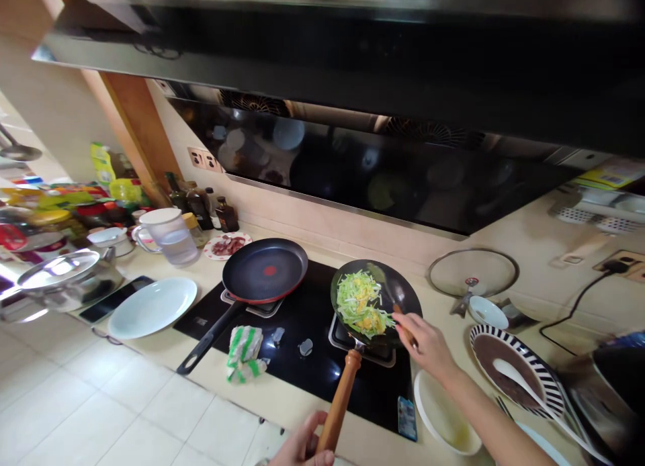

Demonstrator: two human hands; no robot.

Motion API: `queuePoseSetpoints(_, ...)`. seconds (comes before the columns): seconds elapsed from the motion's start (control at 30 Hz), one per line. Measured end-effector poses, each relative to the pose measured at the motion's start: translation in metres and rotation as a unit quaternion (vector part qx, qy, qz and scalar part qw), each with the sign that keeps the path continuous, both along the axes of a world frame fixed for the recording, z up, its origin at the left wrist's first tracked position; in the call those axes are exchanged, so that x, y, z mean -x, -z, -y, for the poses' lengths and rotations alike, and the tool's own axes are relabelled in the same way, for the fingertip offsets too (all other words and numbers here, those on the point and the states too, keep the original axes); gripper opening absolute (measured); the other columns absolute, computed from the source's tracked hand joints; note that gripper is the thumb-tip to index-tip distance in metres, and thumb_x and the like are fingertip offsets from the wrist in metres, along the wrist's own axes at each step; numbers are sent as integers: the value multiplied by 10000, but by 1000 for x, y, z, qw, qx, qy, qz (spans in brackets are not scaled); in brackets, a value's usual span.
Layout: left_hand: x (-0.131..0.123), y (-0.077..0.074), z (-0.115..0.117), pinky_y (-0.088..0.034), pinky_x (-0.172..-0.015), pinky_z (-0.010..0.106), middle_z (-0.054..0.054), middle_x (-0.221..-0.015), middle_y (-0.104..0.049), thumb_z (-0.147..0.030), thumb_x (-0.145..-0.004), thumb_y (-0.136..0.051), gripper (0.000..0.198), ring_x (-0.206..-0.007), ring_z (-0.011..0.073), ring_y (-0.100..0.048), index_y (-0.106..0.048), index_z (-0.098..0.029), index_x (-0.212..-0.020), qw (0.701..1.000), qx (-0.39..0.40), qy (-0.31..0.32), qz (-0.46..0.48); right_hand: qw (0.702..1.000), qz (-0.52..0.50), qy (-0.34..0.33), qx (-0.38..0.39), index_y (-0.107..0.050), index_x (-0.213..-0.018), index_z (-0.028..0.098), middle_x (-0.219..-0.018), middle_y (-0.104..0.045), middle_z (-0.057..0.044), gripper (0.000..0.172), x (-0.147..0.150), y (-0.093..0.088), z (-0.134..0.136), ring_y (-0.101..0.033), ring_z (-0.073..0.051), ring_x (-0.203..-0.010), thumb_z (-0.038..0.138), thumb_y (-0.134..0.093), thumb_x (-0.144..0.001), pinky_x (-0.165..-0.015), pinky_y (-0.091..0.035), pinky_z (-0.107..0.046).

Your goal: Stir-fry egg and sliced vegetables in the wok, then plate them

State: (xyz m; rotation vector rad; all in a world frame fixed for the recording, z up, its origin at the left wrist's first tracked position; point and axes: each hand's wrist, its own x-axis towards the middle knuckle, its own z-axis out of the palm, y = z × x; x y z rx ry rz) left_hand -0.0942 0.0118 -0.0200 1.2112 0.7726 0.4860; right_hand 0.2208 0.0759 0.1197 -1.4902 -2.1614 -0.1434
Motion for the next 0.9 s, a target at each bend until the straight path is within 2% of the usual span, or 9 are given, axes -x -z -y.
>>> queuePoseSetpoints(0.1, 0, -1, -2, -303, -552, 231, -56, -666, -362, -679, -689, -619, 711, -576, 84, -363, -444, -202, -1186, 1000, 3, 21, 2, 993, 66, -69, 74, -623, -1102, 244, -949, -637, -63, 321, 12, -9, 28, -619, -170, -795, 131, -459, -850, -694, -494, -259)
queuePoseSetpoints(0.23, 1, -7, -4, -359, -587, 254, -30, -724, -465, -681, -682, -625, 763, -609, 114, -485, -388, -220, -1242, 998, 29, 46, 24, 985, 84, -77, 133, -603, -1147, 304, -964, -637, -48, 491, 27, -59, 90, -605, -199, -786, 101, -553, -702, -647, -470, -273)
queuePoseSetpoints(0.33, 1, -14, -6, -384, -622, 276, 6, -811, -526, -669, -681, -634, 761, -682, 155, -560, -378, -230, -1246, 997, 42, 54, 38, 982, 83, -73, 153, -636, -1071, 316, -913, -646, -46, 416, 45, -78, 111, -607, -198, -736, 138, -563, -702, -601, -461, -276)
queuePoseSetpoints(0.43, 3, -25, -7, -377, -615, 275, 18, -804, -550, -654, -688, -639, 755, -711, 171, -566, -369, -207, -1233, 996, 32, 78, 25, 984, 83, -27, 156, -656, -1011, 290, -828, -658, -33, 300, 58, -73, 95, -616, -174, -682, 158, -481, -806, -607, -467, -273)
queuePoseSetpoints(0.53, 5, -30, -9, -344, -584, 260, 6, -770, -545, -642, -684, -651, 782, -687, 151, -526, -342, -189, -1243, 995, 3, 100, 2, 989, 32, 47, 137, -652, -1051, 273, -889, -698, -29, 289, 42, -73, 61, -642, -162, -698, 234, -424, -879, -643, -486, -270)
queuePoseSetpoints(0.63, 10, -20, -10, -296, -556, 250, -20, -735, -504, -608, -705, -656, 785, -649, 124, -469, -332, -191, -1286, 993, -22, 118, -18, 981, -23, 172, 88, -692, -940, 270, -851, -727, -17, 240, 5, -87, 32, -664, -189, -714, 346, -493, -831, -650, -491, -277)
queuePoseSetpoints(0.73, 14, -7, -10, -295, -574, 255, -24, -753, -482, -579, -717, -666, 784, -668, 124, -450, -329, -220, -1327, 993, -43, 109, -35, 951, -79, 294, 52, -701, -800, 244, -615, -694, -19, 231, -20, -85, 9, -657, -218, -608, 369, -509, -771, -613, -490, -308)
queuePoseSetpoints(0.8, 15, -4, -11, -304, -591, 261, -21, -769, -477, -585, -718, -660, 795, -679, 127, -446, -320, -228, -1342, 992, -55, 107, -33, 926, -196, 319, 58, -689, -818, 204, -547, -671, -31, 275, -22, -70, -3, -658, -219, -562, 365, -469, -780, -571, -503, -305)
queuePoseSetpoints(0.9, 13, -9, -12, -291, -588, 266, -31, -731, -442, -615, -727, -630, 791, -659, 120, -414, -329, -198, -1329, 991, -59, 119, -22, 902, -323, 276, 82, -669, -937, 148, -643, -709, -62, 361, -11, -46, -9, -680, -207, -580, 396, -434, -823, -547, -531, -285)
